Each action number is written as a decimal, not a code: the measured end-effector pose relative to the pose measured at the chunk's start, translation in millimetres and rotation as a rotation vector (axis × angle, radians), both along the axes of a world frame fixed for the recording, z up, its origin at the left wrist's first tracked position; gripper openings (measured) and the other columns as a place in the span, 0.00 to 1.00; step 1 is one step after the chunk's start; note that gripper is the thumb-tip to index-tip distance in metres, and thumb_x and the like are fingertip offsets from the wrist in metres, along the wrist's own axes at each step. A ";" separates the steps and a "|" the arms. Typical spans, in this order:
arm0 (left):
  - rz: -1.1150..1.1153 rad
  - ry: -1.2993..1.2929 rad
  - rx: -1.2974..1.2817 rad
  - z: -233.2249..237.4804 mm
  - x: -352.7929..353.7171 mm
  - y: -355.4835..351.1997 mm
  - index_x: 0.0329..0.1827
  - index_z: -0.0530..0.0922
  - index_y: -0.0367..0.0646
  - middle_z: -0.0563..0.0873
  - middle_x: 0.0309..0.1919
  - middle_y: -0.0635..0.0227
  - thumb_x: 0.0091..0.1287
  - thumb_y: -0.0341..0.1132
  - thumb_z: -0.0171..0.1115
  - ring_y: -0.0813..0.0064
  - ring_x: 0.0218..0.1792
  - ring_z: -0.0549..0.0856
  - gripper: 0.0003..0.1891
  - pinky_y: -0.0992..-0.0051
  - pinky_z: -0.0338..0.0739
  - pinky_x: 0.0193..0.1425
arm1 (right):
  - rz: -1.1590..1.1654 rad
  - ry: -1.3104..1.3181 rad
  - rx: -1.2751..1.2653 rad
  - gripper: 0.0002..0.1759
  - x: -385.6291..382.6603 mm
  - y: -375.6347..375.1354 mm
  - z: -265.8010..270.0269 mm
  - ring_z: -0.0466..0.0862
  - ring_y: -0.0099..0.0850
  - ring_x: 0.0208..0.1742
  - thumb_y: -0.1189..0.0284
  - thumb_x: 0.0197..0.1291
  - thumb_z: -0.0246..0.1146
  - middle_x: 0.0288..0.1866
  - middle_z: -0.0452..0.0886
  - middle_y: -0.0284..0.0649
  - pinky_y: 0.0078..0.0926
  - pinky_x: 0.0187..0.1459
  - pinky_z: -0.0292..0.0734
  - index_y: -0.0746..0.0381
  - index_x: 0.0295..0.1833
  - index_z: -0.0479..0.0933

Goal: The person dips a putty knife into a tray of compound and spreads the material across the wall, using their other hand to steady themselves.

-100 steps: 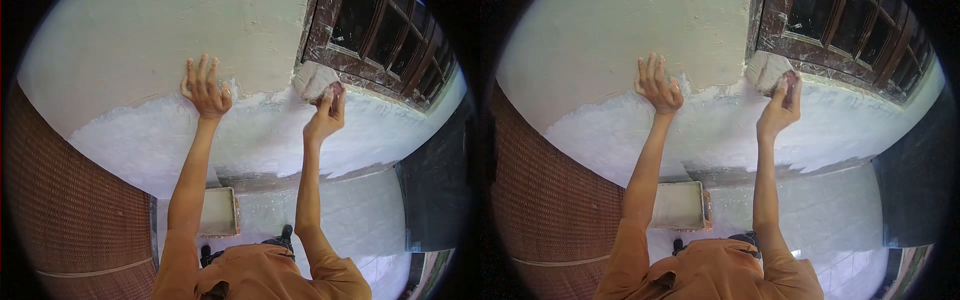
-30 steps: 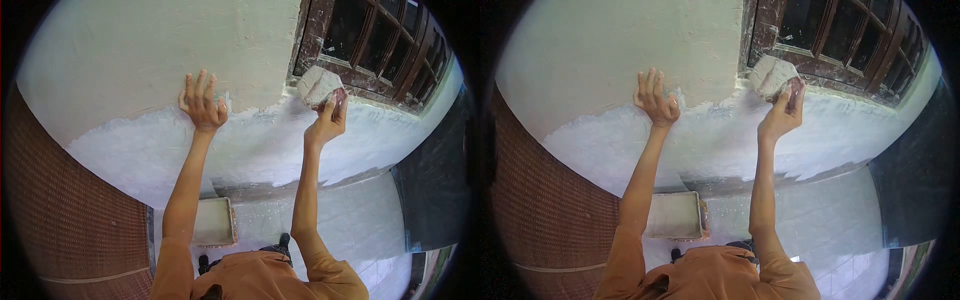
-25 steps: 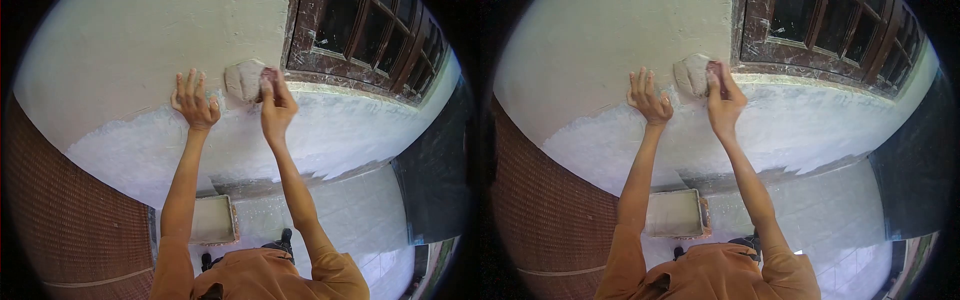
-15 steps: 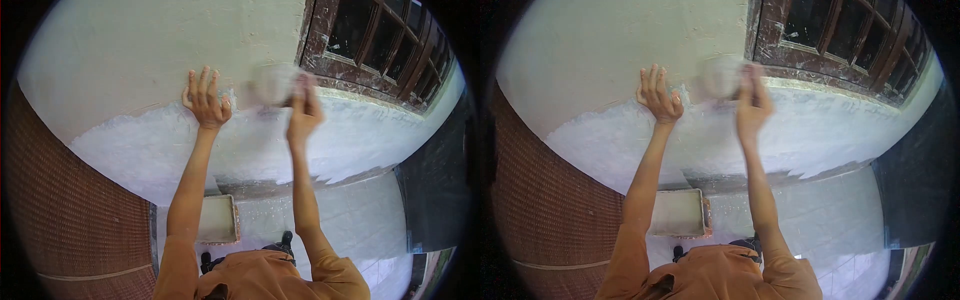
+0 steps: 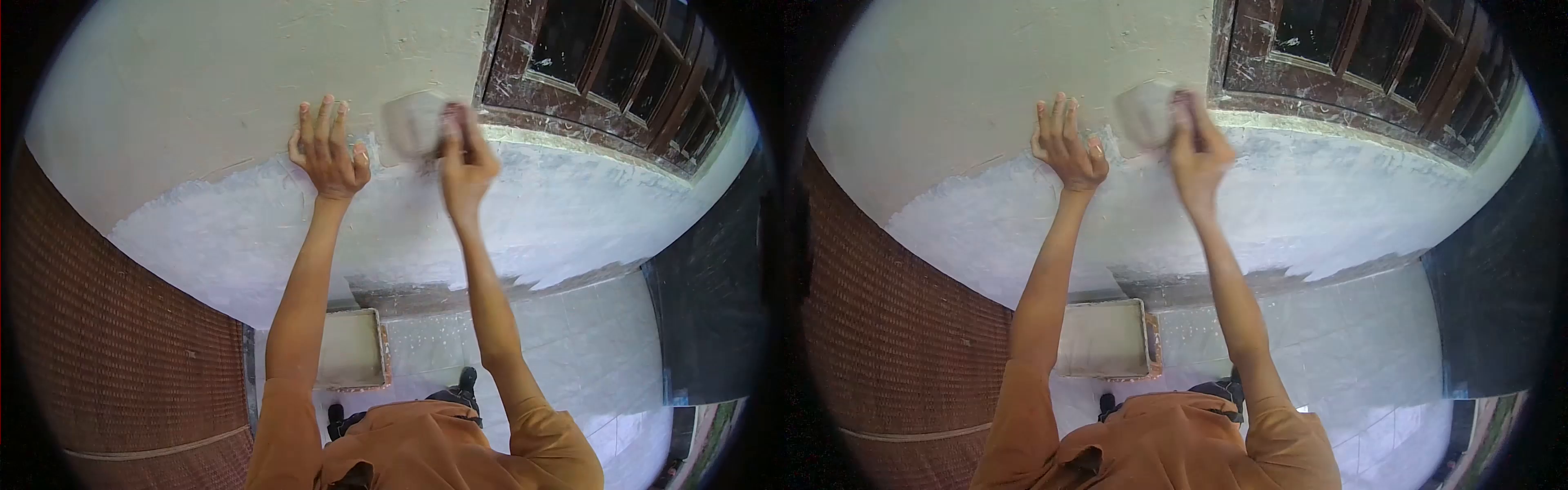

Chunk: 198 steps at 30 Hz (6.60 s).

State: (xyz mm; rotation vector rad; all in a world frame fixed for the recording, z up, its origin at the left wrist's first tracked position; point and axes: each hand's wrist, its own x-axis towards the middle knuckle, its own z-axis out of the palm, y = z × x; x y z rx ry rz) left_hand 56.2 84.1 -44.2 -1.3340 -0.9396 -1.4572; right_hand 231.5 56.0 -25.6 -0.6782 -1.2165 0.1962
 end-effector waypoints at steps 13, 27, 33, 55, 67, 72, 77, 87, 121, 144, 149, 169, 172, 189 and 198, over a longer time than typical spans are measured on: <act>0.017 0.047 -0.010 -1.3 -6.0 0.7 0.68 0.67 0.42 0.72 0.67 0.59 0.71 0.47 0.36 0.54 0.72 0.64 0.27 0.58 0.50 0.66 | -0.126 0.021 0.094 0.20 24.3 6.2 -25.6 0.83 0.24 0.48 0.81 0.63 0.59 0.55 0.83 0.47 0.20 0.44 0.79 0.66 0.61 0.76; 0.042 0.082 -0.061 -2.8 -3.1 -0.5 0.67 0.67 0.42 0.71 0.67 0.59 0.71 0.47 0.36 0.54 0.72 0.63 0.27 0.58 0.50 0.66 | -0.009 0.467 0.010 0.19 64.3 3.6 -37.0 0.81 0.22 0.42 0.80 0.67 0.56 0.54 0.82 0.43 0.18 0.38 0.77 0.68 0.63 0.73; -0.008 0.036 -0.005 -1.6 0.0 1.2 0.66 0.70 0.47 0.73 0.67 0.65 0.71 0.47 0.37 0.55 0.70 0.67 0.25 0.58 0.50 0.66 | 0.098 0.186 -0.055 0.18 6.0 -14.6 -54.1 0.82 0.29 0.52 0.80 0.65 0.59 0.53 0.83 0.45 0.23 0.53 0.75 0.70 0.60 0.75; 0.039 0.089 -0.073 -3.4 -4.4 0.4 0.70 0.65 0.44 0.70 0.68 0.60 0.70 0.46 0.38 0.54 0.73 0.62 0.28 0.58 0.50 0.66 | 0.084 0.476 -0.029 0.19 56.6 -8.9 -53.0 0.82 0.25 0.44 0.78 0.67 0.58 0.54 0.82 0.46 0.22 0.38 0.80 0.69 0.63 0.73; 0.014 0.065 -0.049 -2.9 -3.9 1.3 0.68 0.67 0.45 0.71 0.68 0.62 0.69 0.47 0.39 0.55 0.72 0.63 0.27 0.58 0.50 0.66 | 0.034 0.459 0.006 0.24 87.1 -0.2 -32.6 0.80 0.32 0.55 0.78 0.68 0.57 0.61 0.76 0.49 0.26 0.48 0.80 0.70 0.68 0.66; -0.049 0.050 -0.025 -2.4 -1.4 0.5 0.66 0.72 0.51 0.73 0.66 0.70 0.68 0.47 0.42 0.62 0.70 0.67 0.25 0.59 0.52 0.64 | 0.072 0.500 -0.047 0.24 95.2 -30.4 -48.4 0.81 0.31 0.52 0.78 0.67 0.58 0.59 0.77 0.47 0.26 0.48 0.81 0.72 0.67 0.66; -0.038 0.041 -0.121 -37.5 -28.5 -47.8 0.66 0.70 0.47 0.71 0.67 0.67 0.67 0.44 0.48 0.62 0.71 0.65 0.25 0.57 0.53 0.65 | 0.207 0.360 -0.181 0.22 32.9 -73.7 -60.5 0.82 0.30 0.50 0.78 0.66 0.59 0.55 0.80 0.48 0.27 0.48 0.81 0.72 0.64 0.68; -0.143 -0.704 -0.568 -183.4 -161.2 -264.6 0.67 0.62 0.35 0.66 0.66 0.51 0.67 0.34 0.52 0.52 0.68 0.64 0.26 0.52 0.54 0.69 | 0.342 0.071 -0.557 0.16 -115.0 -185.1 -160.4 0.82 0.29 0.48 0.79 0.66 0.59 0.48 0.82 0.49 0.27 0.48 0.80 0.71 0.58 0.69; -0.566 -2.723 -0.549 -467.5 -131.4 -386.8 0.73 0.53 0.47 0.64 0.67 0.59 0.72 0.51 0.40 0.56 0.67 0.69 0.30 0.58 0.60 0.70 | 0.427 -1.137 -0.665 0.15 -202.9 -270.5 -475.5 0.85 0.45 0.33 0.78 0.56 0.62 0.33 0.85 0.43 0.37 0.33 0.80 0.51 0.48 0.80; -0.448 -2.466 -0.904 -397.5 -121.6 -388.2 0.71 0.55 0.50 0.65 0.66 0.65 0.67 0.45 0.52 0.61 0.65 0.71 0.30 0.60 0.61 0.66 | 0.762 0.053 -1.504 0.18 -141.5 -227.8 -420.9 0.78 0.21 0.31 0.75 0.67 0.58 0.33 0.79 0.33 0.24 0.33 0.78 0.60 0.62 0.69; -0.693 -2.103 -1.065 -335.6 -127.8 -360.8 0.70 0.59 0.47 0.68 0.66 0.64 0.69 0.45 0.53 0.59 0.67 0.70 0.28 0.59 0.57 0.71 | 0.847 0.503 -1.314 0.21 -135.7 -248.7 -362.5 0.81 0.26 0.34 0.79 0.69 0.53 0.42 0.79 0.41 0.27 0.36 0.86 0.62 0.66 0.62; -0.742 -0.415 -0.886 -42.6 -43.3 -212.0 0.64 0.68 0.34 0.75 0.60 0.48 0.70 0.29 0.50 0.51 0.62 0.74 0.20 0.61 0.65 0.68 | 0.744 0.925 -0.643 0.24 -56.2 -226.3 -80.2 0.80 0.34 0.56 0.79 0.68 0.54 0.60 0.74 0.46 0.34 0.57 0.82 0.71 0.67 0.60; -0.674 -0.370 -0.829 -25.0 -19.2 -199.5 0.65 0.67 0.35 0.74 0.62 0.49 0.70 0.30 0.51 0.49 0.65 0.72 0.21 0.58 0.63 0.68 | 0.805 0.847 -0.538 0.21 -28.5 -207.9 -69.8 0.81 0.32 0.55 0.78 0.69 0.54 0.60 0.75 0.46 0.32 0.56 0.82 0.71 0.66 0.63; -0.250 -0.240 -0.610 -44.4 -2.4 -121.3 0.67 0.67 0.39 0.71 0.66 0.54 0.66 0.30 0.54 0.46 0.71 0.62 0.25 0.53 0.55 0.69 | 0.304 -0.058 0.035 0.22 -41.7 -79.9 -65.5 0.79 0.41 0.60 0.90 0.59 0.52 0.56 0.81 0.48 0.32 0.62 0.72 0.67 0.57 0.78; -0.036 -0.143 -0.364 -58.7 -30.7 -80.4 0.66 0.69 0.40 0.70 0.66 0.53 0.61 0.31 0.57 0.46 0.72 0.60 0.27 0.54 0.53 0.67 | -0.122 -0.589 0.417 0.22 -63.6 -20.5 -82.5 0.77 0.41 0.63 0.78 0.50 0.64 0.56 0.82 0.34 0.46 0.69 0.58 0.53 0.54 0.83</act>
